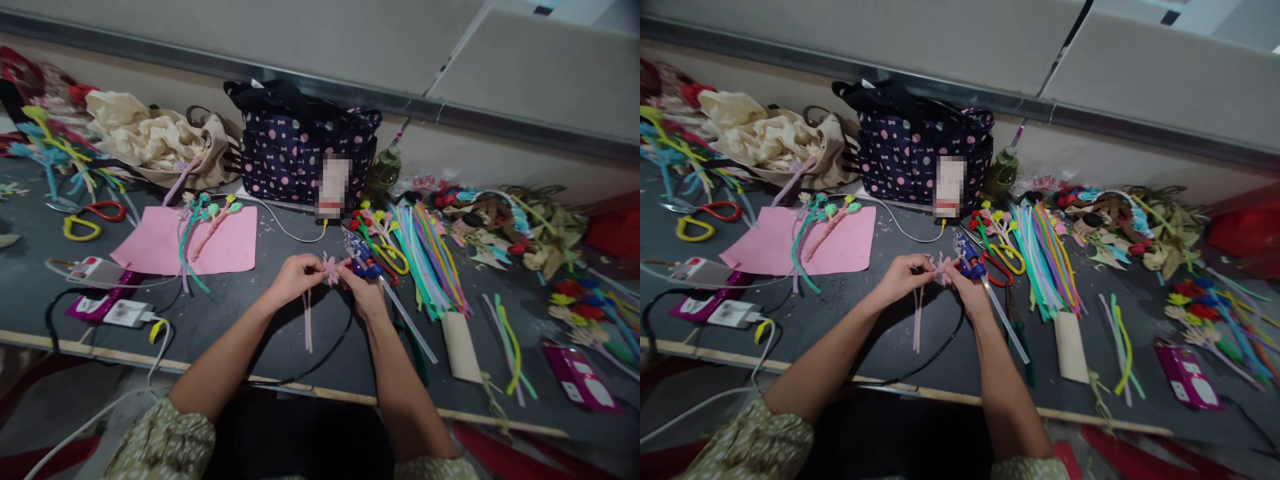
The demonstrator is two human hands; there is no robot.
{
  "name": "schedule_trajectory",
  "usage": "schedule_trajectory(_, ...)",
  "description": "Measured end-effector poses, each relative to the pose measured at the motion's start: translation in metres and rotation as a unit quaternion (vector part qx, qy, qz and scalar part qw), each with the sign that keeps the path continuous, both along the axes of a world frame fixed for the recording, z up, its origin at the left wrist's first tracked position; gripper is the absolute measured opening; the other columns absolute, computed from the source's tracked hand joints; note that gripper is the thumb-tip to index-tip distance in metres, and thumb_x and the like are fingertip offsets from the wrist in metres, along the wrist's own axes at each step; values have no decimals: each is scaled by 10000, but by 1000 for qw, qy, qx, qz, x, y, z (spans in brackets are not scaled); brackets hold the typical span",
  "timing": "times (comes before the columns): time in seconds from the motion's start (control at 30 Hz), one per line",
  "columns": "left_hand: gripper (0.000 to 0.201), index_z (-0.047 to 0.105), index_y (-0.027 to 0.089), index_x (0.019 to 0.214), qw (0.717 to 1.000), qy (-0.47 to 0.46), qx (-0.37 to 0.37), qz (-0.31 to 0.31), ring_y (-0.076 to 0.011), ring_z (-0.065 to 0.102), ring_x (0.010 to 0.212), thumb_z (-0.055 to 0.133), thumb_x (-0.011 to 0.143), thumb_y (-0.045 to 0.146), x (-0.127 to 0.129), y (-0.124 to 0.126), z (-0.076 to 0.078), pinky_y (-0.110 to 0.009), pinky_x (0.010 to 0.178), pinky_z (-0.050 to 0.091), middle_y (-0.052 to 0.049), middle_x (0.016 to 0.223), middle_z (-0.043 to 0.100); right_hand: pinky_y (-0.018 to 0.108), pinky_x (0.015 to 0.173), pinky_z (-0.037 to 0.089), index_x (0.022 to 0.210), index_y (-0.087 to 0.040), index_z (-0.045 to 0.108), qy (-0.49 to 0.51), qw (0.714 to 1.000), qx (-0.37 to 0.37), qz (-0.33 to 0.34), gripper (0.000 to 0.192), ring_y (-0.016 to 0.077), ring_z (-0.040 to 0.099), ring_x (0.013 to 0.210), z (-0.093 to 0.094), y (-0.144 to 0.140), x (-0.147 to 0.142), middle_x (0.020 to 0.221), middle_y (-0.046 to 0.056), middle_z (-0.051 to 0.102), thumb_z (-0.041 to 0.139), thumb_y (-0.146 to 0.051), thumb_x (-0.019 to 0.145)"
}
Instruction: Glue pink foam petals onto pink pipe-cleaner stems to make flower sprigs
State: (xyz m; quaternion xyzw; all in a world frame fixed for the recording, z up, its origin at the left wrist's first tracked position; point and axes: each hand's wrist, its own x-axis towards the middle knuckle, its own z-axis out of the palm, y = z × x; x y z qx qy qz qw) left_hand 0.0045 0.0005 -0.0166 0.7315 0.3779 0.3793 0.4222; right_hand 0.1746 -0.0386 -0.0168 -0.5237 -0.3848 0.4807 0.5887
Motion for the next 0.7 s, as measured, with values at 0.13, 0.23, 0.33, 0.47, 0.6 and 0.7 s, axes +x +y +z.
schedule_trajectory(0.13, 182, 641, 152, 667, 1000, 2, 9, 0, -112, 516, 625, 670, 784, 288, 0, -1, 1, -226, 599, 362, -1, 667, 596, 217, 473, 346, 791, -190, 626, -9, 1000, -3, -10, 288, 76, 431, 497, -1, 0, 0, 625, -53, 563, 808, -365, 653)
schedule_trajectory(0.23, 179, 636, 154, 661, 1000, 2, 13, 0, -113, 520, 627, 672, 781, 281, 0, -1, 1, -228, 603, 362, -1, 666, 598, 221, 468, 345, 787, -189, 626, -13, 1000, -5, -11, 296, 78, 429, 493, 0, 0, -1, 619, -51, 564, 808, -376, 647)
schedule_trajectory(0.33, 174, 635, 156, 663, 1000, 1, 18, -2, -113, 522, 634, 670, 784, 276, 1, -1, 2, -229, 611, 364, 0, 674, 604, 221, 469, 341, 781, -190, 626, -17, 1000, -6, -7, 286, 76, 424, 490, -1, 0, 0, 612, -53, 560, 804, -375, 655)
schedule_trajectory(0.47, 191, 626, 157, 647, 1000, -1, 16, -5, -111, 513, 625, 666, 787, 280, 1, -2, 4, -228, 603, 363, 0, 670, 598, 223, 478, 344, 786, -191, 629, -27, 1000, -9, -8, 278, 75, 425, 496, -3, 0, 2, 617, -54, 558, 800, -373, 666)
schedule_trajectory(0.6, 178, 624, 156, 641, 1000, -5, 18, -8, -110, 513, 622, 662, 782, 258, 1, -3, 7, -229, 601, 362, -1, 666, 597, 225, 474, 338, 780, -193, 629, -26, 1000, -10, -12, 285, 79, 427, 501, -4, 1, 2, 628, -51, 562, 808, -372, 651)
schedule_trajectory(0.7, 175, 626, 156, 643, 1000, -6, 18, -10, -112, 518, 624, 658, 785, 253, 1, -3, 8, -230, 599, 364, -3, 665, 598, 229, 472, 330, 769, -196, 626, -29, 1000, -7, -3, 274, 84, 417, 499, -3, 0, 1, 606, -53, 543, 798, -382, 664)
